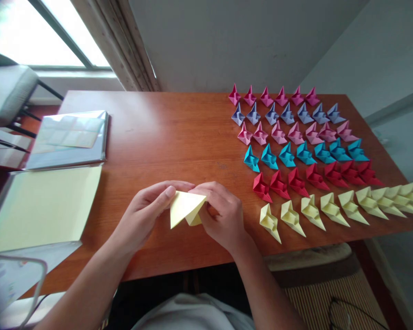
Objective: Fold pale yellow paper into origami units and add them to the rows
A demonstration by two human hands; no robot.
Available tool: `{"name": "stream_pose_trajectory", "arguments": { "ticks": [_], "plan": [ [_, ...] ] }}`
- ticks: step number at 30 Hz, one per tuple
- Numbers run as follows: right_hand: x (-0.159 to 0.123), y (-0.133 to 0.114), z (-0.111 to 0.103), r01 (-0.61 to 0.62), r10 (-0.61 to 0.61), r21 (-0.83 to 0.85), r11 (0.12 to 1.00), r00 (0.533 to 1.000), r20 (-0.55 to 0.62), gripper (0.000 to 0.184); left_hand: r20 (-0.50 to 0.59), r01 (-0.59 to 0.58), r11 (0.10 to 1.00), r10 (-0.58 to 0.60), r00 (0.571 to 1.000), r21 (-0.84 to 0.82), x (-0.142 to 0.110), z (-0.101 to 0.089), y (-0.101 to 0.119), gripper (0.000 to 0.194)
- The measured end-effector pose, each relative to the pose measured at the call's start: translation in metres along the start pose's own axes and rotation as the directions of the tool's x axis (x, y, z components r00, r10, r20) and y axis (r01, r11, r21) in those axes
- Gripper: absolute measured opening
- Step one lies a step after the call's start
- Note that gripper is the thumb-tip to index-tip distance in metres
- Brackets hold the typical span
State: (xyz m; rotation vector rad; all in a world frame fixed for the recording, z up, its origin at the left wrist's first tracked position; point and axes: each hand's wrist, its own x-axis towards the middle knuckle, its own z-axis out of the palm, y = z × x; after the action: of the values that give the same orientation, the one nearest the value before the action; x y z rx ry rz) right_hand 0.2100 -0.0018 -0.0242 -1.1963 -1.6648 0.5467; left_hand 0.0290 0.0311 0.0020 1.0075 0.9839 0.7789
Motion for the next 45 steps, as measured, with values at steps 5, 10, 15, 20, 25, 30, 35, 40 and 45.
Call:
{"name": "stream_pose_trajectory", "arguments": {
  "ticks": [5, 10, 15, 20, 25, 30, 35, 40, 45],
  "plan": [
    [-0.001, 0.0, 0.001, 0.131, -0.134, -0.079, 0.988, 0.99, -0.033, 0.027, 0.029, 0.022, 1.0, -0.021, 0.999, -0.009, 0.0, 0.0, 0.0, 0.033],
    [-0.003, -0.001, 0.0, 0.147, -0.155, -0.118, 0.982, 0.986, -0.058, 0.032, 0.012, 0.049, 0.998, -0.048, 0.999, -0.043, 0.0, 0.002, 0.001, 0.031],
    [-0.003, -0.002, -0.001, 0.143, -0.154, -0.127, 0.982, 0.984, -0.084, 0.035, 0.04, 0.116, 0.991, -0.114, 0.993, -0.064, -0.001, 0.002, 0.002, 0.034],
    [-0.004, -0.001, -0.001, 0.104, -0.111, -0.087, 0.991, 0.99, -0.086, 0.033, 0.073, 0.124, 0.984, -0.115, 0.991, -0.129, 0.0, 0.001, 0.0, 0.029],
    [-0.005, 0.001, 0.001, 0.046, -0.048, -0.019, 0.999, 0.993, -0.106, 0.032, 0.055, 0.123, 0.981, -0.116, 0.992, -0.149, 0.001, 0.0, -0.001, 0.027],
    [-0.005, -0.001, 0.0, -0.037, 0.045, 0.076, 0.996, 0.993, -0.106, 0.034, -0.014, 0.098, 0.986, -0.101, 0.995, -0.133, 0.001, -0.001, -0.002, 0.026],
    [-0.005, -0.002, -0.004, -0.176, 0.19, 0.186, 0.967, 0.98, -0.062, 0.027, -0.081, 0.015, 0.998, -0.02, 0.996, -0.069, 0.0, -0.001, -0.003, 0.026],
    [-0.005, 0.0, -0.003, -0.362, 0.362, 0.303, 0.881, 0.93, 0.057, 0.023, -0.038, -0.045, 0.997, 0.048, 0.998, 0.063, -0.001, 0.001, -0.007, 0.029],
    [-0.005, 0.0, 0.002, -0.412, 0.372, 0.257, 0.874, 0.909, 0.19, 0.027, -0.027, -0.136, 0.955, 0.148, 0.989, 0.264, -0.001, 0.003, -0.008, 0.03]
  ]
}}
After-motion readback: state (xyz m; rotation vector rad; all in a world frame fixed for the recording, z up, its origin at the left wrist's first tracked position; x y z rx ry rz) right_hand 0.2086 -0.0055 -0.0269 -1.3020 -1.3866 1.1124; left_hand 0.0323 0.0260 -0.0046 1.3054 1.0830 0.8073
